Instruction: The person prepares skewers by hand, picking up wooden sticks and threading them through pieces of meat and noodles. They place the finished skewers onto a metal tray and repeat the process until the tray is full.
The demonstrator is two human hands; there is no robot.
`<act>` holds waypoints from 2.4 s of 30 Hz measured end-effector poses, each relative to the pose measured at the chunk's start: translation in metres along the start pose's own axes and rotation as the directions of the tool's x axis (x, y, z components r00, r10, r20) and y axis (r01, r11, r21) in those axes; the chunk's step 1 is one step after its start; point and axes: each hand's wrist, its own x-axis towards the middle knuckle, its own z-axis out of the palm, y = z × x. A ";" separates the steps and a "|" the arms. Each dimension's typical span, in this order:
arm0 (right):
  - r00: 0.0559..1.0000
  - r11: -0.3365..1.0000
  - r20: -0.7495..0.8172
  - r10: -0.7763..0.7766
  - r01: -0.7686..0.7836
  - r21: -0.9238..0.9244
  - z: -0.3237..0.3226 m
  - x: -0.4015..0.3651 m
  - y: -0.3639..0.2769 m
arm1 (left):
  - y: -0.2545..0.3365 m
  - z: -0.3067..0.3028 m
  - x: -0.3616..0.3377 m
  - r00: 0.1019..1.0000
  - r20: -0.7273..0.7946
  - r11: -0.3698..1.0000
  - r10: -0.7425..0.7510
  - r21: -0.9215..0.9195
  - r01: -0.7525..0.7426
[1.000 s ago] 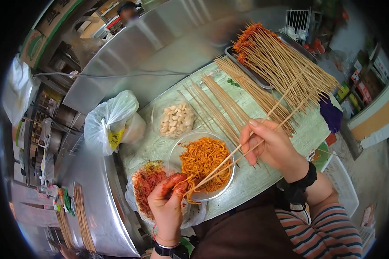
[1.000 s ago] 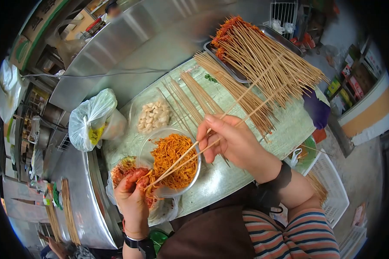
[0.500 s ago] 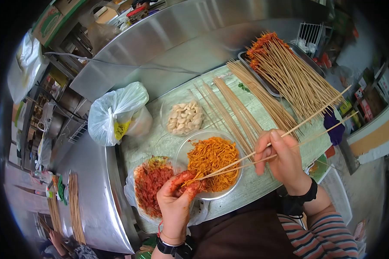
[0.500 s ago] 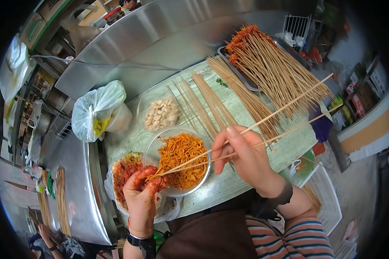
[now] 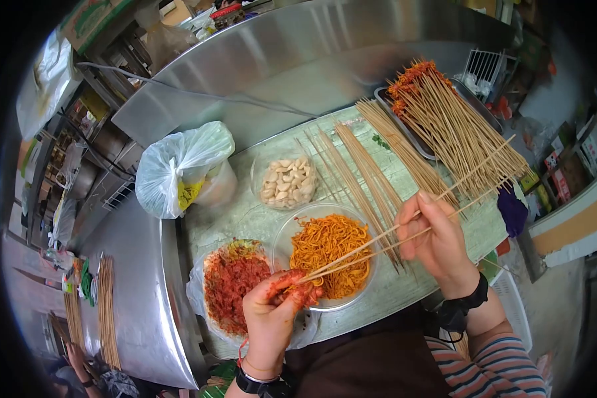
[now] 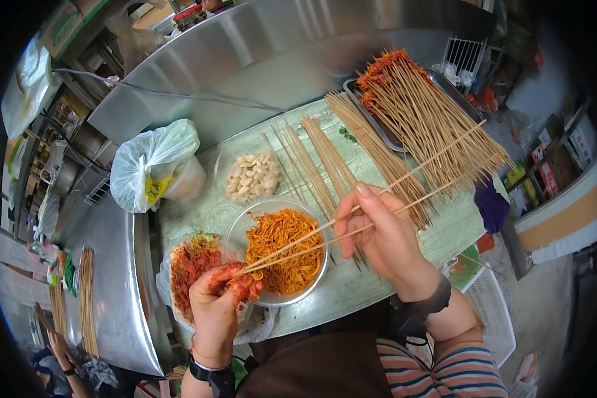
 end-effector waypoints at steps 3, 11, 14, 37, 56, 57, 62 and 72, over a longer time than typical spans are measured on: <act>0.998 1.000 0.064 0.027 -0.028 0.011 0.001 0.000 0.000 | 0.001 0.001 0.000 1.000 -0.006 0.997 0.014 -0.071 -0.015; 0.998 0.996 0.055 -0.025 0.020 0.092 -0.015 -0.001 -0.002 | 0.002 -0.002 0.000 0.999 -0.031 1.000 0.011 -0.016 -0.012; 0.999 0.999 0.010 -0.038 0.038 0.030 -0.007 -0.002 0.000 | 0.003 0.006 -0.001 0.999 -0.046 1.000 0.003 -0.023 -0.004; 0.997 0.972 0.075 0.016 0.002 -0.236 -0.001 0.007 -0.015 | 0.008 0.007 -0.001 0.984 0.016 0.953 -0.178 -0.245 0.176; 0.900 0.798 0.274 -0.338 0.429 -0.423 0.017 -0.039 -0.003 | 0.000 0.001 0.006 0.988 -0.126 0.828 -0.092 -0.561 0.006; 0.896 0.796 0.283 -0.343 0.437 -0.419 0.017 -0.041 -0.001 | 0.000 0.001 0.007 0.988 -0.130 0.828 -0.081 -0.560 -0.005; 0.694 0.426 0.625 -0.357 0.716 -0.553 0.010 -0.041 -0.008 | -0.001 0.003 0.006 0.987 -0.135 0.817 -0.090 -0.577 -0.005; 0.425 0.259 0.854 -0.301 0.898 -0.355 0.035 -0.048 -0.019 | -0.008 0.013 0.005 0.930 -0.322 0.922 0.175 -0.278 -0.270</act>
